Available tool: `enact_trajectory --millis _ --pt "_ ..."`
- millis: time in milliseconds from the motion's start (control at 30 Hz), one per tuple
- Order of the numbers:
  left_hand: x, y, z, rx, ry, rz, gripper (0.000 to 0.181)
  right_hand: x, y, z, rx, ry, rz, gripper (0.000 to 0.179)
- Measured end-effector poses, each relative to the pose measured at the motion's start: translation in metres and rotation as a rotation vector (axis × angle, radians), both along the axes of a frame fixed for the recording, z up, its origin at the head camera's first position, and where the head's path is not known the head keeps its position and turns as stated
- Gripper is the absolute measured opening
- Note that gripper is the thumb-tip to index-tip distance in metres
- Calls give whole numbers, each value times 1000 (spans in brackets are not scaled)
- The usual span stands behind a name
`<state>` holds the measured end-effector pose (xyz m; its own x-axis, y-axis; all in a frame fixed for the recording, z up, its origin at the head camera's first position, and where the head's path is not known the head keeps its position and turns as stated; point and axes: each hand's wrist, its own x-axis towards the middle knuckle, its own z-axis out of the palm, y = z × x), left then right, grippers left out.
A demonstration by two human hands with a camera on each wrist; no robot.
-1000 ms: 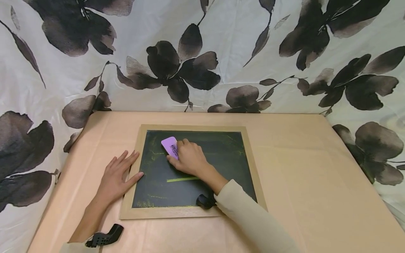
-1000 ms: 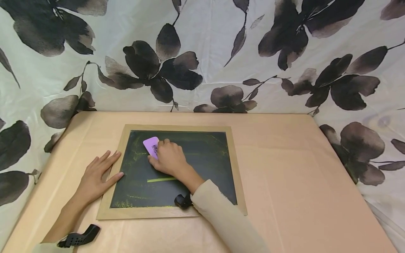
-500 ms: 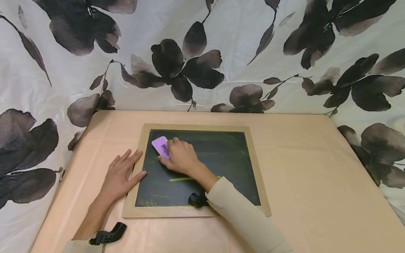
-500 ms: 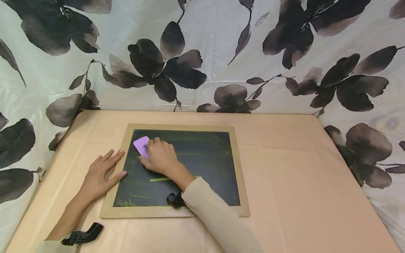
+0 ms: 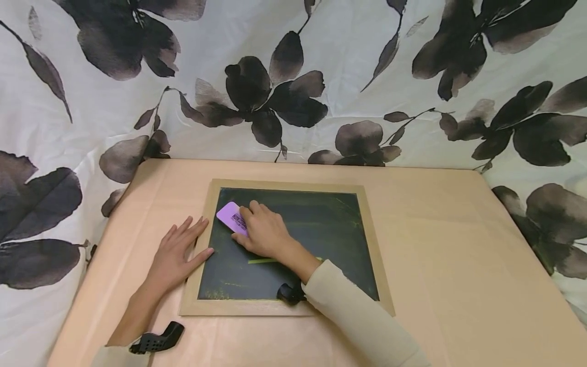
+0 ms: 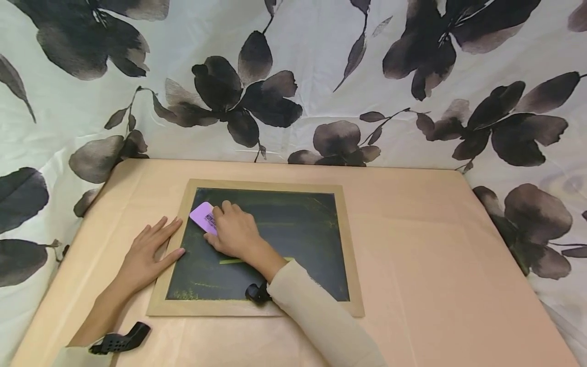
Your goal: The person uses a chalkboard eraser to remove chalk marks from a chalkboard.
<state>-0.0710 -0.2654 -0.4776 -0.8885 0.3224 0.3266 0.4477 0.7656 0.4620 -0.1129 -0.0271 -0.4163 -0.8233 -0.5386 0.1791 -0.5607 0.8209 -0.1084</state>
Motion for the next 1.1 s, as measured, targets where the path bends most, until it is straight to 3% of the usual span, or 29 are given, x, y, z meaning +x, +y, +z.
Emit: enact_trajectory --millis 467,1100 --pt "0 -2 -4 9 -11 1 69 4 38 2 -24 -33 -13 57" --pt "-11 -3 1 14 -39 -21 70 -7 135 4 -88 -48 -196 58"
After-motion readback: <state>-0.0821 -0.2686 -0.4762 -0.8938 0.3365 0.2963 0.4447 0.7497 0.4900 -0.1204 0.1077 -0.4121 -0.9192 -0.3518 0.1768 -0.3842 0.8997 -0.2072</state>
